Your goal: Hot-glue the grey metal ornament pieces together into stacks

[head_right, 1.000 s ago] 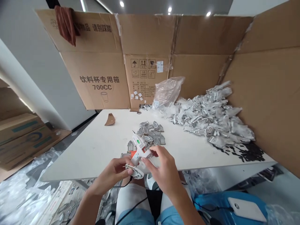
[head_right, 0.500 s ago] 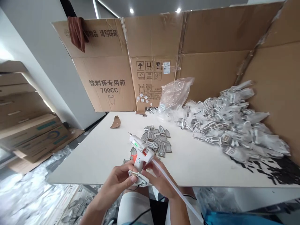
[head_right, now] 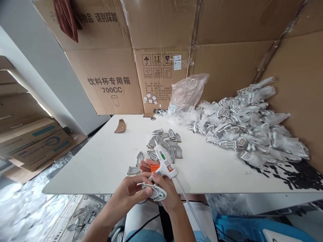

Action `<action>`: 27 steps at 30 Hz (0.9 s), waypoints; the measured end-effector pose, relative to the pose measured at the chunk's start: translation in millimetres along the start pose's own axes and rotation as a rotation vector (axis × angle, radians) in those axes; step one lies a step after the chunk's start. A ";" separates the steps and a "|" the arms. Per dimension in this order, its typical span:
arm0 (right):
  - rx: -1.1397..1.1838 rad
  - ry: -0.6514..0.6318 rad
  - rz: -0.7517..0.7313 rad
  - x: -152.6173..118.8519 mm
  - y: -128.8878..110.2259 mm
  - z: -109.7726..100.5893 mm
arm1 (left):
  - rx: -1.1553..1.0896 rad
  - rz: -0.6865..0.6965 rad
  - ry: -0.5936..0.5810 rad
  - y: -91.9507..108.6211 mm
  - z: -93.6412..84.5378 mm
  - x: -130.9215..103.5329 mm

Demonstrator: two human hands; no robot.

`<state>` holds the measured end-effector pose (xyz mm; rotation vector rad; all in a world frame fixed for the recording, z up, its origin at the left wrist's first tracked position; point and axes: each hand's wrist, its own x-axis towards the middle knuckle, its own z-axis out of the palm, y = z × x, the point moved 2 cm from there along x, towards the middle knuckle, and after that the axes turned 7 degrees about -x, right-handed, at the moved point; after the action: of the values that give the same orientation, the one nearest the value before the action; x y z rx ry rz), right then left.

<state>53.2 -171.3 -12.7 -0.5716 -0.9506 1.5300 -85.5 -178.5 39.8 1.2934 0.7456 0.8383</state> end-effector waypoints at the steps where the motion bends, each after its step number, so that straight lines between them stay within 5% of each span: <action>1: 0.026 -0.016 -0.002 -0.8 -1.0 2.1 | 0.027 -0.014 0.013 4.0 -2.0 -2.4; 8: 0.103 0.015 0.077 -3.9 4.6 10.7 | 0.135 0.038 0.456 34.3 -32.6 -24.3; 12: 0.023 -0.003 0.035 -4.4 7.4 12.5 | 0.023 0.069 0.701 33.2 -41.5 -26.1; 19: -0.074 0.051 -0.016 -4.5 15.9 11.5 | -0.211 0.097 0.736 14.4 -48.3 -16.6; 27: -0.150 0.083 0.028 -5.3 24.0 9.0 | -0.148 0.119 0.763 6.7 -53.5 -13.7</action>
<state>33.4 -178.2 -28.3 -0.7522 -1.0021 1.4563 -138.9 -162.8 39.5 0.8733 1.1781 1.4864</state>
